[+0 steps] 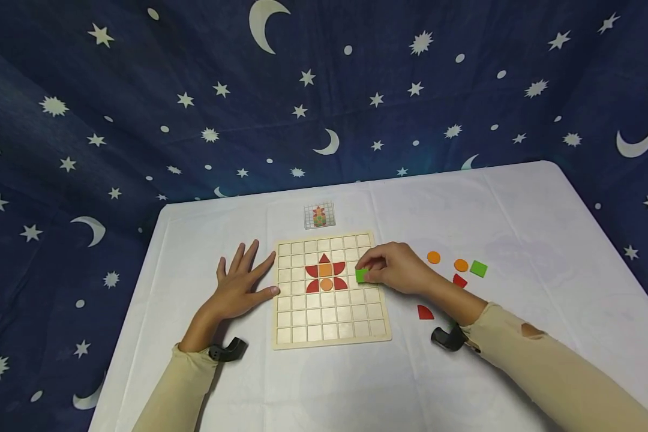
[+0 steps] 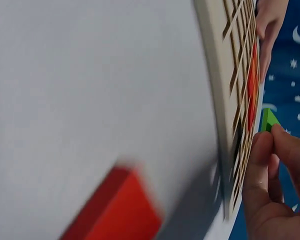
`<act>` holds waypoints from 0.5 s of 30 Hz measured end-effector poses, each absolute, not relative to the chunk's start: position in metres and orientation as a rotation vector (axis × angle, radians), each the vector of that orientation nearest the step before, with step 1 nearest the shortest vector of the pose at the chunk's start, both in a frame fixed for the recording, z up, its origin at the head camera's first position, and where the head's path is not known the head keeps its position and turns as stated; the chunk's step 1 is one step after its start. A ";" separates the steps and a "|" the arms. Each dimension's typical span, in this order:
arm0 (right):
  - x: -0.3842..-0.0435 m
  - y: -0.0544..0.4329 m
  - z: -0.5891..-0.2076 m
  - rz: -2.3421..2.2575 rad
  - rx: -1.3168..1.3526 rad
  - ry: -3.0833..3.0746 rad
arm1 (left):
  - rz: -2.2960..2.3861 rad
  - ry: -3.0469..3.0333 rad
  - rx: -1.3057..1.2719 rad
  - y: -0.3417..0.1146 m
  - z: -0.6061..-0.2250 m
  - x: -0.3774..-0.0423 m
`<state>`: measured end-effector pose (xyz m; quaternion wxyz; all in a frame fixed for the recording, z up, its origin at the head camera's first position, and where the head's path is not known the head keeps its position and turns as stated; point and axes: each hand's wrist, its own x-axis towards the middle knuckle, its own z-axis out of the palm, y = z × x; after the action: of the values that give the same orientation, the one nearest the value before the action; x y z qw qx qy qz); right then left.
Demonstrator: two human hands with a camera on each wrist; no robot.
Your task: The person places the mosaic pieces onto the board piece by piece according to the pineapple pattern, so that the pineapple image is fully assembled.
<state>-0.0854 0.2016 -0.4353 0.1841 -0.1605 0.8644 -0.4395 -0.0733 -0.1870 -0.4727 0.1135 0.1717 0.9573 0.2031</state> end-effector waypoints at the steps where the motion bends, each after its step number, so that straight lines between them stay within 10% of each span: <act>1: -0.085 0.197 -0.435 -1.244 -0.446 2.423 | 0.598 2.808 0.504 -0.187 -0.473 -0.073; 15: -0.073 0.146 -0.441 -1.284 -0.501 2.410 | 0.598 2.804 0.501 -0.187 -0.473 -0.074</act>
<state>-0.0734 0.1464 -0.4413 0.1818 -0.1774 0.8536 -0.4548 -0.0744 -0.1870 -0.4728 0.1152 0.1709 0.9570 0.2042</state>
